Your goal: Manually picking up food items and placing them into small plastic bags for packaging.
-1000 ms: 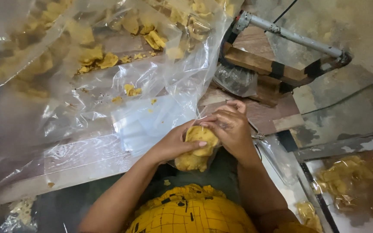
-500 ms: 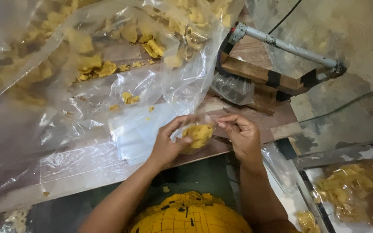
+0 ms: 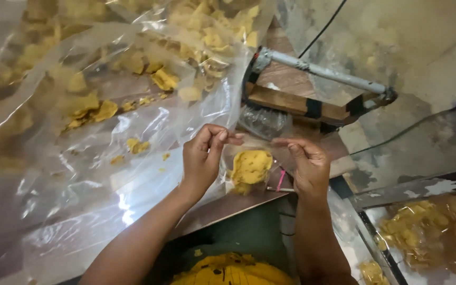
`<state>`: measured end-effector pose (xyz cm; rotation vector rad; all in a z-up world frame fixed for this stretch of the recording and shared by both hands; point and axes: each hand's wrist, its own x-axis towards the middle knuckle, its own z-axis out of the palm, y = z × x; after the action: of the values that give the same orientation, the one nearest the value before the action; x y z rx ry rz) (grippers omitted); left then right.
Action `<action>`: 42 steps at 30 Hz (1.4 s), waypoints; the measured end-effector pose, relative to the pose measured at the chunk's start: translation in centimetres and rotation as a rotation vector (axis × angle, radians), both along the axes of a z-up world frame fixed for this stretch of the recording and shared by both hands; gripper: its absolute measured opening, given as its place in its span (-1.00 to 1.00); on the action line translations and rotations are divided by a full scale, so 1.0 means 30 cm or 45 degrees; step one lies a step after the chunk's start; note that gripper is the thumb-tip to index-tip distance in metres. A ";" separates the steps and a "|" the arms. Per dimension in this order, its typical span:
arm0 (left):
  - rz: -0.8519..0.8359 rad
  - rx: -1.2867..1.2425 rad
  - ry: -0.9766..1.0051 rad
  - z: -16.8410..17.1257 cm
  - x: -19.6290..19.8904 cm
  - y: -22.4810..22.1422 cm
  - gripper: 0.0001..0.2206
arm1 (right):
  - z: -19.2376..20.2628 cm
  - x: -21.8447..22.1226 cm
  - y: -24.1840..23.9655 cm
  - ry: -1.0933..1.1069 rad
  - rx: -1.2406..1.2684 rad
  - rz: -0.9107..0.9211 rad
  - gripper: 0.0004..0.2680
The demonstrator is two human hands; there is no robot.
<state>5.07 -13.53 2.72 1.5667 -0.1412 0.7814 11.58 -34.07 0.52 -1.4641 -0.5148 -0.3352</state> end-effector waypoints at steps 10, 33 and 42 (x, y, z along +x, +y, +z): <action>-0.566 -0.217 0.476 0.050 0.236 -0.067 -0.81 | 0.102 0.131 -0.185 0.030 -0.154 -0.060 -0.78; -0.148 -0.922 0.581 0.040 0.536 -0.263 -0.78 | 0.011 0.433 -0.120 0.212 0.557 -0.427 -0.93; -0.142 -0.906 0.554 0.005 0.575 -0.268 -0.76 | -0.010 0.466 -0.126 0.214 0.584 -0.437 -0.91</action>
<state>22.31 -21.57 2.87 0.9996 0.3355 0.3249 25.56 -37.86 0.21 -1.1140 -0.0379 -0.5558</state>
